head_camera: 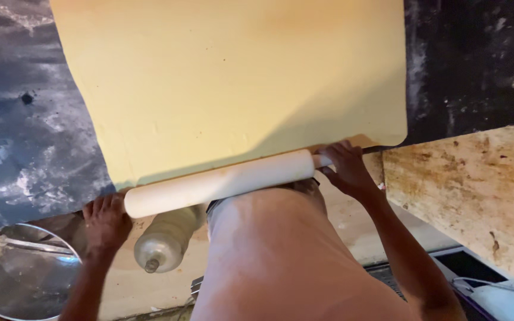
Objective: The person rolls out a large sheet of yellow dough on a dark countertop using a rolling pin. They then use a round cutter to cut the dough into strips and square pieces.
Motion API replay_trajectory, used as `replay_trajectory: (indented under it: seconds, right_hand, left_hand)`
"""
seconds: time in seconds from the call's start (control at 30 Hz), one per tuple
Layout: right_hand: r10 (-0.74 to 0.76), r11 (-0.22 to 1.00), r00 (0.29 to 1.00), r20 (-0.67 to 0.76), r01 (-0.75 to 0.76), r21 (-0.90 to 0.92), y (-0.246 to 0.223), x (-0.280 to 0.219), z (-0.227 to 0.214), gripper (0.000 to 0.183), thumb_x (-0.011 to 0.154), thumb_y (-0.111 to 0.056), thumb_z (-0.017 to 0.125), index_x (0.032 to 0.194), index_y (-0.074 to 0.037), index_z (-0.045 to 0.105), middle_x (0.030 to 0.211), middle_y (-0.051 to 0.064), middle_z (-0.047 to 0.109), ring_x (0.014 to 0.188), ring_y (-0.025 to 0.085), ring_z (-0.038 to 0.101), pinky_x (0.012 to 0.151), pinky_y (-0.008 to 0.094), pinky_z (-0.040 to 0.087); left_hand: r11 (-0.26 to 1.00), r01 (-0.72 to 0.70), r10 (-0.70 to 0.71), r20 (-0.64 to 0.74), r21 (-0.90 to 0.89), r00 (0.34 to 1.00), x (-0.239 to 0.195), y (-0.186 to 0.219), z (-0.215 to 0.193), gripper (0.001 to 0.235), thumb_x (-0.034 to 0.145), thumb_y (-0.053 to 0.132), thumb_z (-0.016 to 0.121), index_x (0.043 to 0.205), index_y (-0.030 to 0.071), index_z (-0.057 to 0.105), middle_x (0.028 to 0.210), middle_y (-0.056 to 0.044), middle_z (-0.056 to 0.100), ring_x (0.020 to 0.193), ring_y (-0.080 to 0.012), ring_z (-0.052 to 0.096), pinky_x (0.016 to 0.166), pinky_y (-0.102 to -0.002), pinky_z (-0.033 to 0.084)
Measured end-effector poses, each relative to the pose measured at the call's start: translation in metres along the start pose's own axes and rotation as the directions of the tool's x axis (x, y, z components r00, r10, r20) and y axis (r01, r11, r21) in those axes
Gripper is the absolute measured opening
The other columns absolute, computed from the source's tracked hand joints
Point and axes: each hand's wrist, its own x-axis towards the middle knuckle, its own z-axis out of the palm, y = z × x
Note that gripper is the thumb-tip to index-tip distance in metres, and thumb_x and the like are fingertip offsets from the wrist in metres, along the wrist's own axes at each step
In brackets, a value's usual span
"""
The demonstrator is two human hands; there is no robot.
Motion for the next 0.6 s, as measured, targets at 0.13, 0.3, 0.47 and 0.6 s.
replay_trajectory:
  seconds: [0.13,0.3,0.47,0.6]
  right_hand:
    - [0.087,0.996,0.996,0.009,-0.087,-0.037,0.027,0.018,-0.027,0.044,0.072,-0.012,0.079,0.115,-0.014,0.071,0.115,0.01,0.072,0.116,0.034,0.059,0.09,0.051,0.04]
    - [-0.003,0.997,0.995,-0.1,-0.005,-0.081,0.097,0.063,-0.084,0.046,0.081,-0.01,0.082,0.126,-0.014,0.07,0.121,0.01,0.071,0.12,0.034,0.059,0.102,0.053,0.039]
    - [-0.122,0.983,0.98,-0.16,0.096,-0.156,0.132,0.072,-0.092,0.045,0.083,-0.012,0.083,0.127,-0.017,0.071,0.123,0.01,0.071,0.121,0.032,0.06,0.115,0.055,0.031]
    - [-0.009,0.993,0.995,-0.103,-0.003,-0.118,0.128,0.035,-0.074,0.05,0.079,-0.012,0.084,0.127,-0.017,0.069,0.115,0.01,0.07,0.116,0.032,0.06,0.113,0.055,0.032]
  left_hand:
    - [0.997,-0.072,0.072,-0.014,-0.013,0.997,0.018,0.024,-0.019,0.043,0.08,0.005,0.059,0.123,0.007,0.063,0.121,-0.012,0.069,0.12,-0.0284,0.063,0.107,-0.052,0.039]
    - [0.994,-0.107,0.103,-0.122,-0.028,0.987,0.102,0.08,-0.027,0.036,0.083,0.006,0.06,0.119,0.007,0.064,0.114,-0.01,0.069,0.112,-0.0306,0.062,0.101,-0.05,0.04]
    - [0.995,-0.102,0.097,-0.216,-0.014,0.972,0.117,0.124,-0.021,0.038,0.085,0.003,0.061,0.122,0.008,0.063,0.112,-0.008,0.067,0.108,-0.0281,0.062,0.102,-0.048,0.04]
    - [0.999,-0.04,0.039,-0.203,0.002,0.978,0.069,0.141,-0.006,0.043,0.08,0.003,0.062,0.122,0.01,0.065,0.109,-0.008,0.067,0.106,-0.0278,0.061,0.1,-0.049,0.039]
